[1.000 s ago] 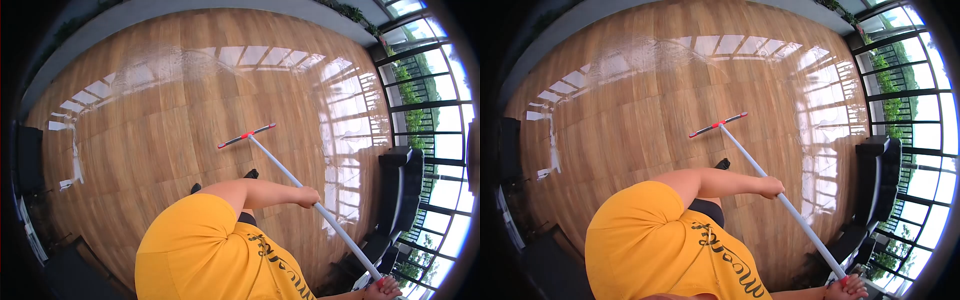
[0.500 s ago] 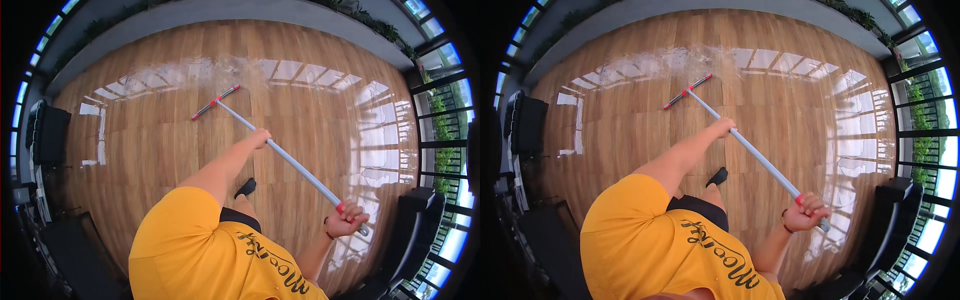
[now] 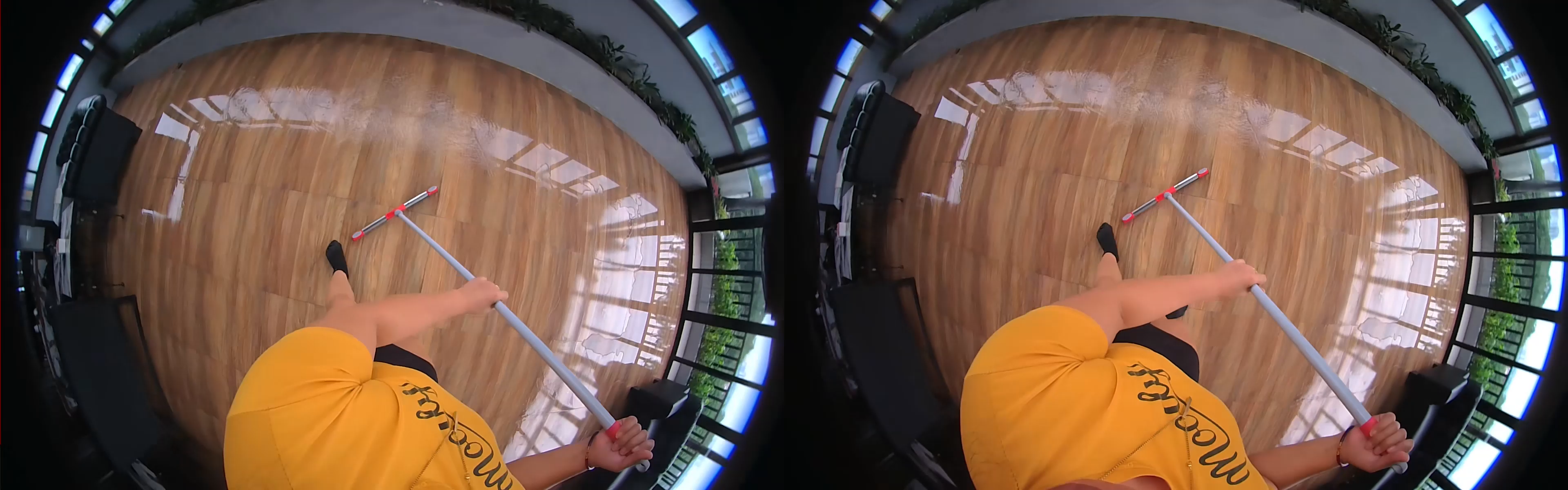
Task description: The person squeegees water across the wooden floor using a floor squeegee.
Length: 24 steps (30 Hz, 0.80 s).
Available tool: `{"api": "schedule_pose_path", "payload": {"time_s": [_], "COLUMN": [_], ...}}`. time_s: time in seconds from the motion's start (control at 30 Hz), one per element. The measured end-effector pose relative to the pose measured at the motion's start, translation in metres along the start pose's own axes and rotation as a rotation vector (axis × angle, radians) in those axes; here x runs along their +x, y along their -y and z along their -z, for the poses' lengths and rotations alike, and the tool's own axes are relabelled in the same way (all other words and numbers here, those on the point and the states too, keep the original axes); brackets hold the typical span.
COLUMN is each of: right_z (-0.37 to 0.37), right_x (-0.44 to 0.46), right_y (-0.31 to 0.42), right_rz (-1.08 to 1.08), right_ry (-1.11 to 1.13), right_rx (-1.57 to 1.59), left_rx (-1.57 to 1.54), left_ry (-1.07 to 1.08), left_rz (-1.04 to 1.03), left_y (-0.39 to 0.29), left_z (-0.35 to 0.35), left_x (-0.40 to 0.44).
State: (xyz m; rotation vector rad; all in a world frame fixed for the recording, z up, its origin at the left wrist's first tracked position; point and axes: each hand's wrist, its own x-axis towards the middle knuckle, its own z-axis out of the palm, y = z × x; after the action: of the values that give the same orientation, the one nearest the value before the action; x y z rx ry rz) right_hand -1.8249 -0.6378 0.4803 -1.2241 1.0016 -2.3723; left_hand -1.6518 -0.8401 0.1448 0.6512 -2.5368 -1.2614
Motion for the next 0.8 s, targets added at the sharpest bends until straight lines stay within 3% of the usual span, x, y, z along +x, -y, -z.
{"api": "schedule_pose_path", "payload": {"time_s": [0.1, 0.17, 0.23, 0.27, 0.3, 0.43, 0.5, 0.53, 0.6, 0.67, 0.73, 0.8], "right_z": [-0.041, -0.082, -0.145, -0.160, -0.222, -0.369, -0.414, -0.433, -0.438, -0.460, -0.508, -0.528], "right_x": [-0.008, -0.019, -0.039, -0.056, -0.089, -0.123, -0.106, -0.082, -0.035, 0.018, 0.033, 0.031], "right_y": [-0.056, -0.111, -0.177, -0.213, -0.284, -0.380, -0.385, -0.378, -0.347, -0.304, -0.267, -0.270], "right_rz": [-0.006, -0.028, -0.113, -0.225, -0.339, -0.419, -0.399, -0.362, -0.187, -0.128, -0.213, -0.185], "right_ry": [0.017, -0.043, -0.108, -0.083, -0.059, 0.100, 0.228, 0.280, 0.394, 0.705, 0.677, 0.610], "right_rx": [0.019, 0.037, -0.005, 0.080, 0.073, -0.020, -0.006, 0.028, 0.126, 0.431, 0.577, 0.566], "left_rx": [-0.045, -0.036, 0.126, 0.221, 0.149, 0.405, 0.404, 0.309, 0.107, -0.019, -0.089, -0.182], "left_ry": [-0.085, -0.326, -0.455, -0.458, -0.512, -0.574, -0.420, -0.507, -0.549, -0.688, -0.671, -0.726], "left_rz": [0.004, 0.075, 0.180, 0.344, 0.427, 0.674, 0.588, 0.390, 0.265, 0.077, 0.104, 0.092], "left_y": [0.067, 0.127, 0.203, 0.240, 0.339, 0.455, 0.457, 0.455, 0.399, 0.329, 0.277, 0.273], "left_z": [0.039, 0.075, 0.123, 0.150, 0.215, 0.354, 0.413, 0.428, 0.446, 0.445, 0.440, 0.423], "left_x": [-0.003, -0.008, -0.027, -0.038, -0.075, -0.163, -0.194, -0.201, -0.205, -0.215, -0.224, -0.225]}}
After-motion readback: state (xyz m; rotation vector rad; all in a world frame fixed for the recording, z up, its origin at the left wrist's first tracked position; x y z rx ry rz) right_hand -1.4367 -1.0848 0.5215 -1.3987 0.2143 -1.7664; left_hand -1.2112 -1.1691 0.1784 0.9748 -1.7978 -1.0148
